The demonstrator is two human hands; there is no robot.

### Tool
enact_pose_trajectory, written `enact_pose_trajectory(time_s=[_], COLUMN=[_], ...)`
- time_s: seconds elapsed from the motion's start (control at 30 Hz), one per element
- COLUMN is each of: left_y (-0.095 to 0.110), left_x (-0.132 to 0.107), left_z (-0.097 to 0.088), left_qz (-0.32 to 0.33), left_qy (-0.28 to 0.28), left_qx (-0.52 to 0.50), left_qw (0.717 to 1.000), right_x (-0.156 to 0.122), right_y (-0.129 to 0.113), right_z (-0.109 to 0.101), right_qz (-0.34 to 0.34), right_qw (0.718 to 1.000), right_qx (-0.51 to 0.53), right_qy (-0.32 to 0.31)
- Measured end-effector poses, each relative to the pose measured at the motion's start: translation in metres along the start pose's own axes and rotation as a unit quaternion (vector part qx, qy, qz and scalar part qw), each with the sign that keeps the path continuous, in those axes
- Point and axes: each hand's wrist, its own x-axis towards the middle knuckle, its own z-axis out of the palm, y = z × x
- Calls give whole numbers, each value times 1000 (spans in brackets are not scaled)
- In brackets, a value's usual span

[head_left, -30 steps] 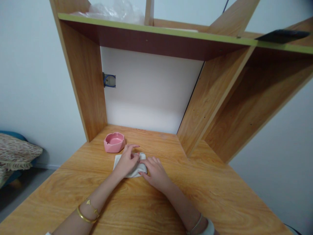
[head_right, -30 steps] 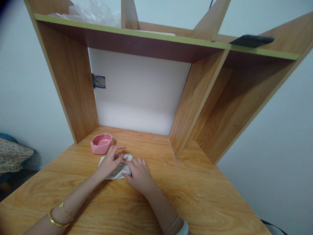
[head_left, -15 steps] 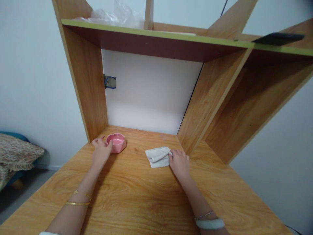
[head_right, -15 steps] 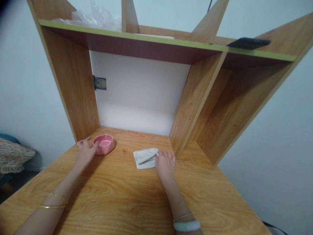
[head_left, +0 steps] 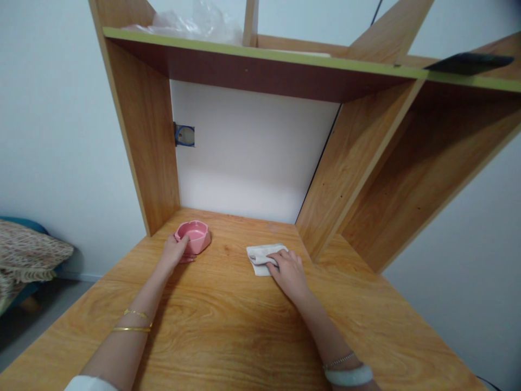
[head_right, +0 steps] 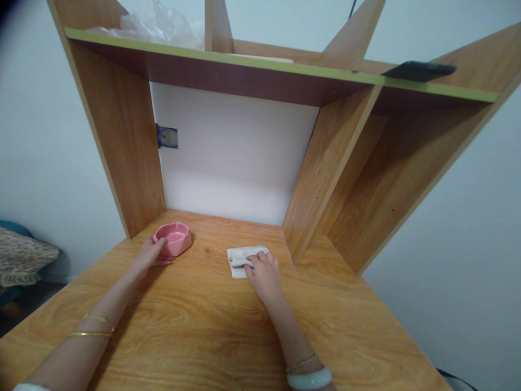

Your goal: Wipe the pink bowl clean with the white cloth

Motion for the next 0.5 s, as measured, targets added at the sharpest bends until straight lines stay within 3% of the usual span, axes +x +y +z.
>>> enact_pose_trajectory(time_s=[0.17,0.33,0.5], left_y=[5,11,11], left_x=[-11,-40,-64], left_z=[6,23,38], left_qz=[-15,-15,-11], left_qy=[-33,-183,-293], left_qx=[-33,-111,-90], left_qw=[999,977,952], right_x=[1,1,0], right_y=[-1,-5,-12], right_z=[1,0,-4], right_qz=[7,-1,2], right_qw=[998,983,960], right_qx=[23,124,208], right_qy=[62,137,187])
